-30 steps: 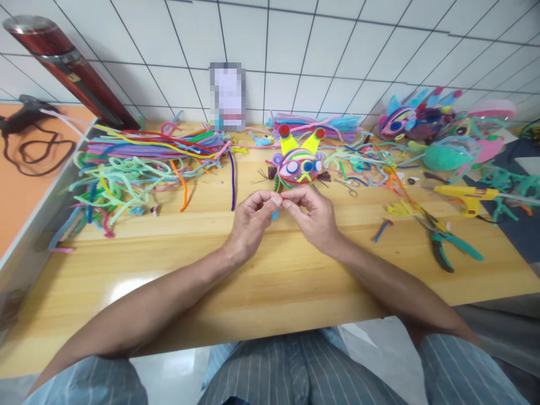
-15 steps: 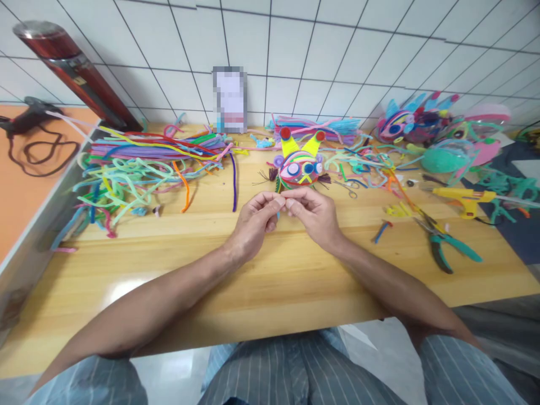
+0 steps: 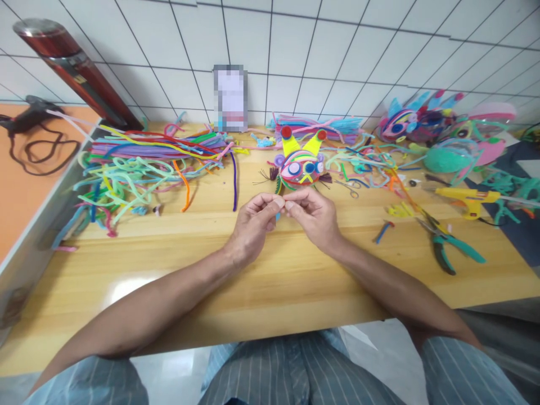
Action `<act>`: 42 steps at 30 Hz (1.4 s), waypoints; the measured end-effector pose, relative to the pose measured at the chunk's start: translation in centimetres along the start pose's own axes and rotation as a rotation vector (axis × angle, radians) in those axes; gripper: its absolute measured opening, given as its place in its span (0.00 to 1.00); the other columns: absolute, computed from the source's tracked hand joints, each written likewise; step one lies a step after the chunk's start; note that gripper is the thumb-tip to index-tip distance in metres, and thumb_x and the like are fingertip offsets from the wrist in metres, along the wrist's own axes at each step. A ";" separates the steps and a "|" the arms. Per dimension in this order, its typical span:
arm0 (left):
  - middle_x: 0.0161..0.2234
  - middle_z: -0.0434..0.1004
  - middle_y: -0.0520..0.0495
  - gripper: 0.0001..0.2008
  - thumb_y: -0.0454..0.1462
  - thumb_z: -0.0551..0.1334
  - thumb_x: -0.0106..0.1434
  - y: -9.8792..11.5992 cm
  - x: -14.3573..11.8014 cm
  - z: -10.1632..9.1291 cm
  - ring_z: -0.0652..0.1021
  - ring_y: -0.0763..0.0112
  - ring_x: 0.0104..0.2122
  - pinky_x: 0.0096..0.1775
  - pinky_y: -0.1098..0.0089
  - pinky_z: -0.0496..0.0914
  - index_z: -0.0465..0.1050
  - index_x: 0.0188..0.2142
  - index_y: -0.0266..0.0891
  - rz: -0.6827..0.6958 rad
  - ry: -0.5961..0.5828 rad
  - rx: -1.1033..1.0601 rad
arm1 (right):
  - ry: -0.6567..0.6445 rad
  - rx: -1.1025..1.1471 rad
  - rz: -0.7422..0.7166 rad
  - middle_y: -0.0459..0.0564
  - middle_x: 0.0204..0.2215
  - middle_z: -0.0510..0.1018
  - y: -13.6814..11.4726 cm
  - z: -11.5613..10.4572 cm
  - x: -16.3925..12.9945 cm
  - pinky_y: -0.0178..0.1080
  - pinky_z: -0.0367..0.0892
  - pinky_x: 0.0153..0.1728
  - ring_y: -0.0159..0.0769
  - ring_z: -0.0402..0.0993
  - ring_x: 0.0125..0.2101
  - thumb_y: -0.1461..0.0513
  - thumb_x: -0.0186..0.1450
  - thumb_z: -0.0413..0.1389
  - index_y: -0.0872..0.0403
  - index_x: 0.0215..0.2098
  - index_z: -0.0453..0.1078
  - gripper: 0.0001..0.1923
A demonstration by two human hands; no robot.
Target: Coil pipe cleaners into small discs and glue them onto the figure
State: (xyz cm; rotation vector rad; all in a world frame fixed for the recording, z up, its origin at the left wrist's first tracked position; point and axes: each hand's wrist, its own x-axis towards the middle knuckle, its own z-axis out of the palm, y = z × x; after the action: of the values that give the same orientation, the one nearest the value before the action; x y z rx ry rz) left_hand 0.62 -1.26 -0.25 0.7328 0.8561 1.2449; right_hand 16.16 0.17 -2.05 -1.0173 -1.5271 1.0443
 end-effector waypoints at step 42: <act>0.21 0.70 0.55 0.11 0.44 0.69 0.61 -0.4 0.9 -0.9 0.60 0.81 0.17 0.21 0.75 0.55 0.77 0.30 0.38 0.070 -0.070 0.185 | -0.013 -0.092 -0.079 0.45 0.29 0.80 -1.8 -0.6 0.6 0.37 0.75 0.34 0.33 0.78 0.30 0.62 0.63 0.62 0.51 0.36 0.72 0.04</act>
State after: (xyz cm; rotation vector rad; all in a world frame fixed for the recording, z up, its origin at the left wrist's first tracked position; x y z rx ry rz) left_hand 0.14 -0.47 -1.12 0.9568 0.9019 1.2052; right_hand 16.44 0.29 -0.15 -1.0067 -1.6252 0.9350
